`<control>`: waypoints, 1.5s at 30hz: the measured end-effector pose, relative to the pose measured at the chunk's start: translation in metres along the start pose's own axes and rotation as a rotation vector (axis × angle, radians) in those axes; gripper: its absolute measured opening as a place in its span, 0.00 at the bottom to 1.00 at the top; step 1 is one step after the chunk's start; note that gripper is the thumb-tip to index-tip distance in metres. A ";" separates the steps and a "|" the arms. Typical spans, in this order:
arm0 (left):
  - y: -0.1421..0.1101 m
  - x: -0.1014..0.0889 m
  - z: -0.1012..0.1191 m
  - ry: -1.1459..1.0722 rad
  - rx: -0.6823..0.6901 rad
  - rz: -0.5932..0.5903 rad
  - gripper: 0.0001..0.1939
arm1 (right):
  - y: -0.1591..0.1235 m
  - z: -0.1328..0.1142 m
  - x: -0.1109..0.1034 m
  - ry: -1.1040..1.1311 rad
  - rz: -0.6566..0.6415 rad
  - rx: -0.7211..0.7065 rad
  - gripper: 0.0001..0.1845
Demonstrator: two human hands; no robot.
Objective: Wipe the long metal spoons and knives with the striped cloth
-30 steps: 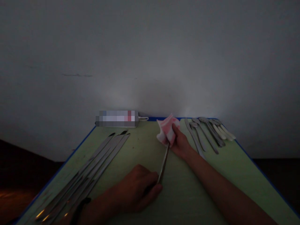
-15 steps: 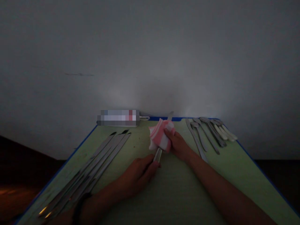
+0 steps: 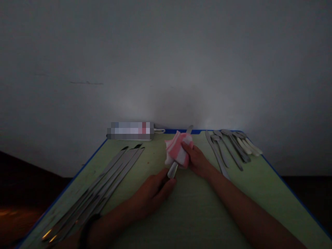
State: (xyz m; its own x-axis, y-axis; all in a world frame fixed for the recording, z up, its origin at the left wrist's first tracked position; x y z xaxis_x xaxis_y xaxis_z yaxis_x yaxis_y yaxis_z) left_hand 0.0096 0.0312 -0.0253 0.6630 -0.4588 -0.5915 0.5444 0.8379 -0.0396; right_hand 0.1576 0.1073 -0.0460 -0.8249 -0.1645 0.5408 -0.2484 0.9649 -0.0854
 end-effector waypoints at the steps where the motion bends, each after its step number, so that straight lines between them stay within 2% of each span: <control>1: 0.000 0.000 0.000 0.006 0.002 0.003 0.11 | 0.000 0.000 0.000 0.005 0.004 0.002 0.16; 7: -0.002 -0.001 0.002 -0.040 0.033 -0.004 0.14 | 0.000 0.000 0.000 0.009 -0.004 0.019 0.18; 15: 0.000 0.002 0.003 0.121 0.034 -0.061 0.12 | -0.002 0.002 -0.001 -0.043 -0.012 0.046 0.17; 18: 0.001 0.002 0.003 0.131 0.037 -0.057 0.11 | -0.001 0.001 -0.002 0.039 0.081 0.071 0.18; 21: 0.000 0.001 0.003 0.116 0.040 -0.048 0.10 | 0.002 -0.003 -0.004 0.216 0.180 0.080 0.20; 24: -0.001 -0.001 0.006 0.087 0.033 -0.051 0.11 | 0.003 -0.007 -0.005 0.343 0.206 0.064 0.18; 29: -0.004 -0.005 0.010 0.044 0.007 -0.052 0.12 | 0.003 -0.005 -0.005 0.256 0.130 0.118 0.08; 39: -0.002 -0.002 0.008 0.101 0.032 -0.038 0.13 | 0.003 0.000 -0.005 0.116 0.033 0.087 0.11; 45: -0.003 -0.002 0.008 0.085 0.053 -0.060 0.12 | 0.002 -0.001 -0.003 0.136 0.084 0.090 0.12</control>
State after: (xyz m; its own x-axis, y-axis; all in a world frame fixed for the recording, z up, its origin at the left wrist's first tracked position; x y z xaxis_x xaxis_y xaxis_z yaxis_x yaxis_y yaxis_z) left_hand 0.0104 0.0275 -0.0175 0.5835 -0.4794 -0.6555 0.6100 0.7916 -0.0360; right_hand 0.1605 0.1098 -0.0472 -0.7698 -0.0488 0.6365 -0.2308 0.9509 -0.2062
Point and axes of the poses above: each hand's wrist, its own y-axis towards the middle knuckle, its own x-axis out of the palm, z = x × y, the point moved 3 cm from there along y, towards the middle knuckle
